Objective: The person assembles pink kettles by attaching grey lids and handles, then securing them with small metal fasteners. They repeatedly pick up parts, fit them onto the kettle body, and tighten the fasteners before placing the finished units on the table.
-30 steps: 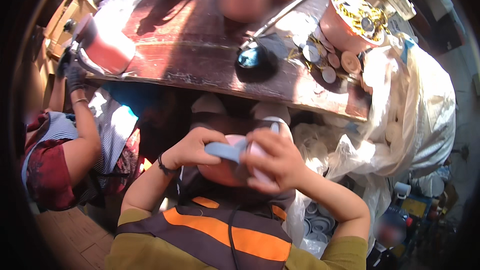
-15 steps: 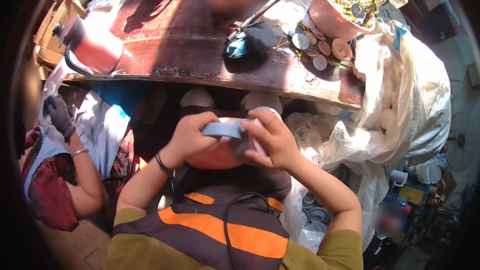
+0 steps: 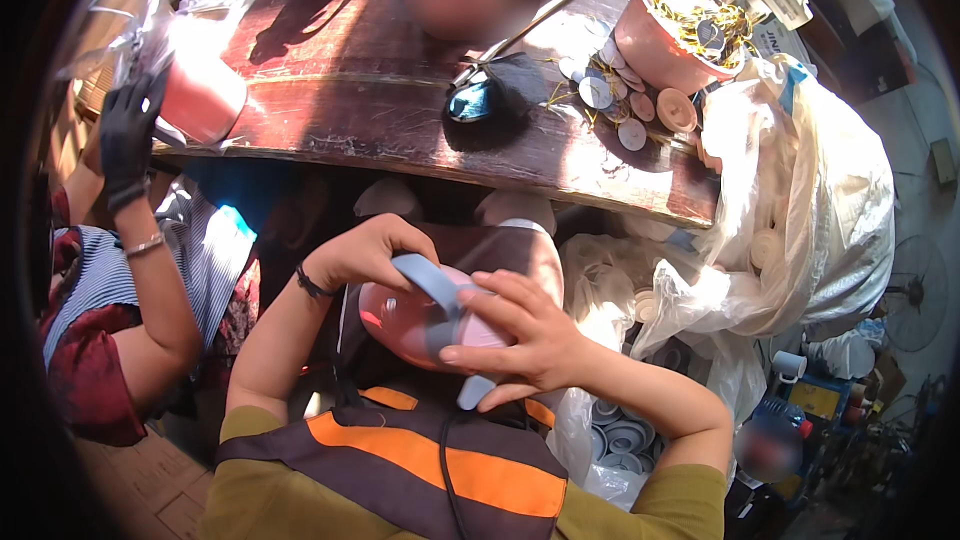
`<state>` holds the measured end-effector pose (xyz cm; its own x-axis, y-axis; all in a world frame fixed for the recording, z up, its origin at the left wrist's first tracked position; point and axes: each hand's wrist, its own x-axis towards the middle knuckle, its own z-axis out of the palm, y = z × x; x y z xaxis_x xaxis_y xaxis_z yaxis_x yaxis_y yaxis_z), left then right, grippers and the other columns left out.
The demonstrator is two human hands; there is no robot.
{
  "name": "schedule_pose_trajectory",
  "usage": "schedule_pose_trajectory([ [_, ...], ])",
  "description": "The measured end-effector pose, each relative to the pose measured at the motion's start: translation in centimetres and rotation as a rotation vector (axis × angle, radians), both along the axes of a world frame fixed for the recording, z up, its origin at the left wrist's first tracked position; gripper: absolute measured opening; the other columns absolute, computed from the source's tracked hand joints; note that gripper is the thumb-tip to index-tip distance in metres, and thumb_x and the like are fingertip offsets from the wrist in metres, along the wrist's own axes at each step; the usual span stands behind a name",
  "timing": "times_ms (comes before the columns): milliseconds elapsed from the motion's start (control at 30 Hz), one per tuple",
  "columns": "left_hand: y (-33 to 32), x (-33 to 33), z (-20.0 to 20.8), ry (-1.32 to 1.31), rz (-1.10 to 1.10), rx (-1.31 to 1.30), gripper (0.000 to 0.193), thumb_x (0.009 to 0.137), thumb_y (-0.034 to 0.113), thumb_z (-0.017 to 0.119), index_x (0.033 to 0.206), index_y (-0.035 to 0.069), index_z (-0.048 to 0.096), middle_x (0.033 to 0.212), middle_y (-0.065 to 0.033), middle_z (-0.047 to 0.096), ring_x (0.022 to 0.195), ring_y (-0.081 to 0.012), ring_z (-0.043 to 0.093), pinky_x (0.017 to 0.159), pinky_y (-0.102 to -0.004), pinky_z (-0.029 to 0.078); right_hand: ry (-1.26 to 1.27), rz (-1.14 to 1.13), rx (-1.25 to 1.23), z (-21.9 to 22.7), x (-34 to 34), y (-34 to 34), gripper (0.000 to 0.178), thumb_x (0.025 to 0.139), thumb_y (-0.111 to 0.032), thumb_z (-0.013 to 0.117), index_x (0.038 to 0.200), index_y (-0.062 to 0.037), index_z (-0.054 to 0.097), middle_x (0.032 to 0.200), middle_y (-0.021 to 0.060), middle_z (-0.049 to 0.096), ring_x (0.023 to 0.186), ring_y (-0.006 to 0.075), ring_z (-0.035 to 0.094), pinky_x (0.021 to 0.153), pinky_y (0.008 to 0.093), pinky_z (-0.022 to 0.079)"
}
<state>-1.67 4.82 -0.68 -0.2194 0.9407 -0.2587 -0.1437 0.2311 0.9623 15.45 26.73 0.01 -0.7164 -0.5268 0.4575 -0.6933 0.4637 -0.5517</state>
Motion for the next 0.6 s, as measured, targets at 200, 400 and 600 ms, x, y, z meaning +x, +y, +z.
schedule_pose_trajectory([
  [200,-0.3,6.3,1.8,0.523,0.285,-0.139,0.031,0.073,0.032,0.073,0.084,0.003,0.068,0.077,-0.0178,0.065,0.070,-0.0297,0.066,0.062,-0.0374,0.050,-0.397,-0.294,-0.363,-2.9,0.4,0.4,0.060,0.079,-0.052,0.067,0.123,-0.0100,0.062,0.124,0.0159,0.050,0.113,0.0333,0.049,0.096,0.0410,0.039],
  [400,-0.2,8.0,2.5,0.428,0.393,-0.064,0.037,0.083,0.035,0.069,0.096,0.002,0.062,0.079,-0.0126,0.064,0.072,-0.0280,0.063,0.064,-0.0356,0.048,-0.559,-0.366,-0.575,-3.8,-3.1,3.3,0.067,0.088,-0.043,0.061,0.138,-0.0022,0.045,0.140,0.0180,0.044,0.129,0.0305,0.043,0.107,0.0403,0.032],
  [600,-0.2,8.1,2.2,-0.127,0.616,0.019,0.034,0.092,0.019,0.061,0.118,0.001,0.050,0.080,-0.0022,0.055,0.073,-0.0077,0.053,0.066,-0.0229,0.043,-0.115,-1.148,0.785,-9.0,-8.1,15.9,0.076,0.087,-0.053,0.056,0.135,0.0045,0.043,0.136,0.0216,0.048,0.129,0.0365,0.041,0.108,0.0460,0.030],
])
